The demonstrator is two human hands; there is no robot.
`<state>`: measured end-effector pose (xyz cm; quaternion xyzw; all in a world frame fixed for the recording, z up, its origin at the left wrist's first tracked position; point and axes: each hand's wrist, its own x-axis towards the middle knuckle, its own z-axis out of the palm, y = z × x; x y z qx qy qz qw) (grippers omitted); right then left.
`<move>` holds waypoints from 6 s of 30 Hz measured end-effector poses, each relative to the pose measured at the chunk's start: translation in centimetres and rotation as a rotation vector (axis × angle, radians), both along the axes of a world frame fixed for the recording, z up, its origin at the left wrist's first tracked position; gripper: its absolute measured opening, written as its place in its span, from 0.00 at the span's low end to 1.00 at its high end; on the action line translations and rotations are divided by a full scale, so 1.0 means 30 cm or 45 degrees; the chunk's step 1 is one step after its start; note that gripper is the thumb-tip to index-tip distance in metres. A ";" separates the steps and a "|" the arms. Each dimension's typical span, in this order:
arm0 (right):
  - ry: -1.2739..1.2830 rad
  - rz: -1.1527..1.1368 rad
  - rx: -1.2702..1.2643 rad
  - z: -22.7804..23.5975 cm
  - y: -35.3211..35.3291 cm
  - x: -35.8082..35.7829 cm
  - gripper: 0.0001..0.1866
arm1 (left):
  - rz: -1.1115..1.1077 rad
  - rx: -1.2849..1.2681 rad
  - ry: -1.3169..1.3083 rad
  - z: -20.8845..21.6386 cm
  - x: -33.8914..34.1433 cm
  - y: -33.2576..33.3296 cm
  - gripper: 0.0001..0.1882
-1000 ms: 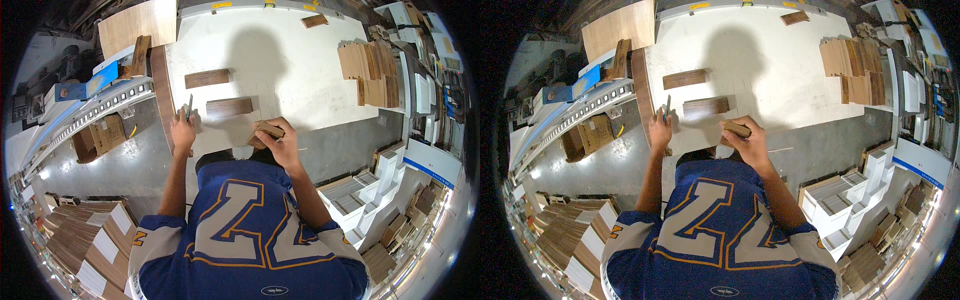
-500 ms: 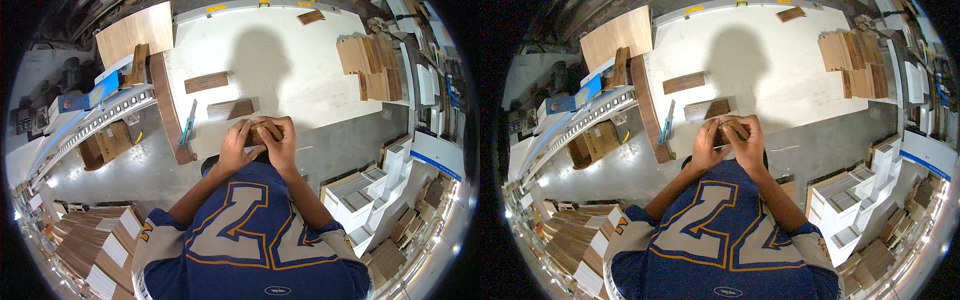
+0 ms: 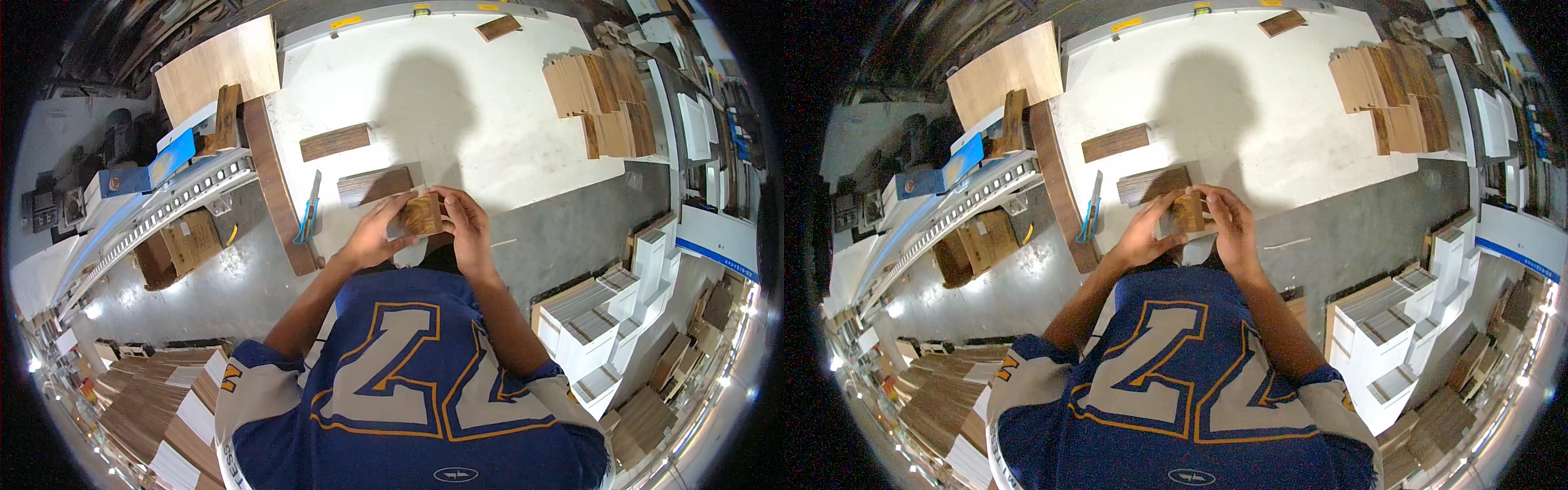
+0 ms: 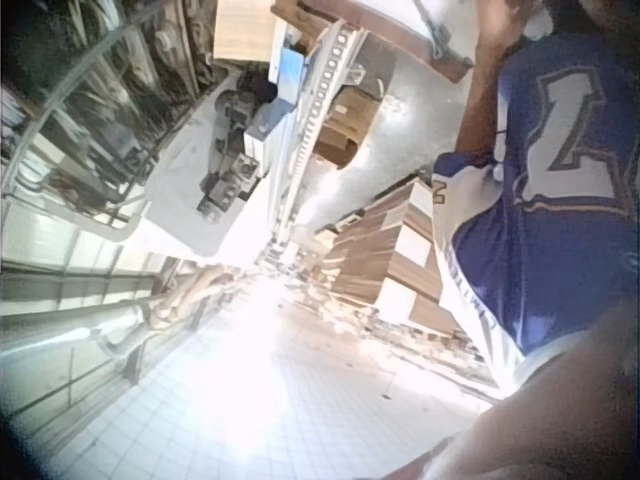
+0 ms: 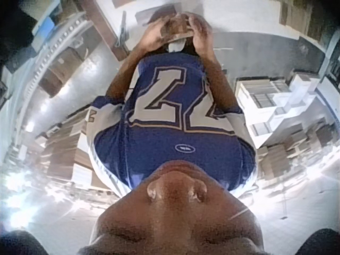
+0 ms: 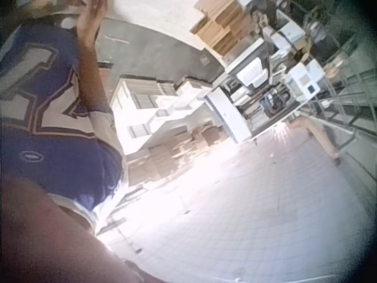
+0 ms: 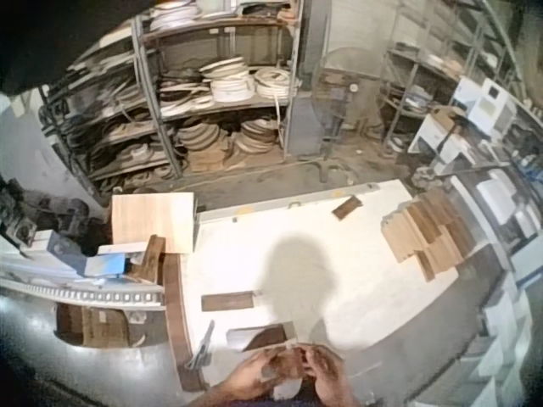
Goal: The person picks up individual small wooden blocks from a workstation, places them together to form stacks, and then moves the completed stacks onto a larger pile of wooden pieces.
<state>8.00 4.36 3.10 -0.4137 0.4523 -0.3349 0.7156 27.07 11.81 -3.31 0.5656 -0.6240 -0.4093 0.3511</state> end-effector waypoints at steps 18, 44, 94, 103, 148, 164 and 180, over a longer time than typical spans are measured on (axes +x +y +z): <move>0.050 -0.006 0.287 -0.102 -0.041 -0.083 0.24 | 0.079 0.166 -0.778 -0.120 0.251 -0.113 0.32; 0.027 -0.222 0.223 -0.184 0.041 -0.179 0.15 | 1.260 0.538 -1.120 -0.224 0.863 -0.426 0.52; 1.227 0.927 -1.459 -0.414 -0.108 0.170 0.40 | 0.798 -0.051 -1.105 -0.239 0.632 -0.304 0.30; 0.900 0.554 -0.980 -0.317 0.032 -0.032 0.34 | 0.201 0.412 -1.671 -0.250 0.899 -0.553 0.46; 0.128 0.115 0.342 -0.227 0.018 -0.147 0.19 | 0.187 -0.029 -1.169 -0.248 0.506 -0.258 0.40; 0.457 0.240 -0.335 -0.045 -0.038 -0.026 0.11 | 0.927 0.433 -0.848 -0.393 0.301 0.288 0.24; 1.150 0.329 -0.996 0.089 -0.031 0.049 0.17 | 0.662 0.040 0.387 0.202 -0.036 0.205 0.21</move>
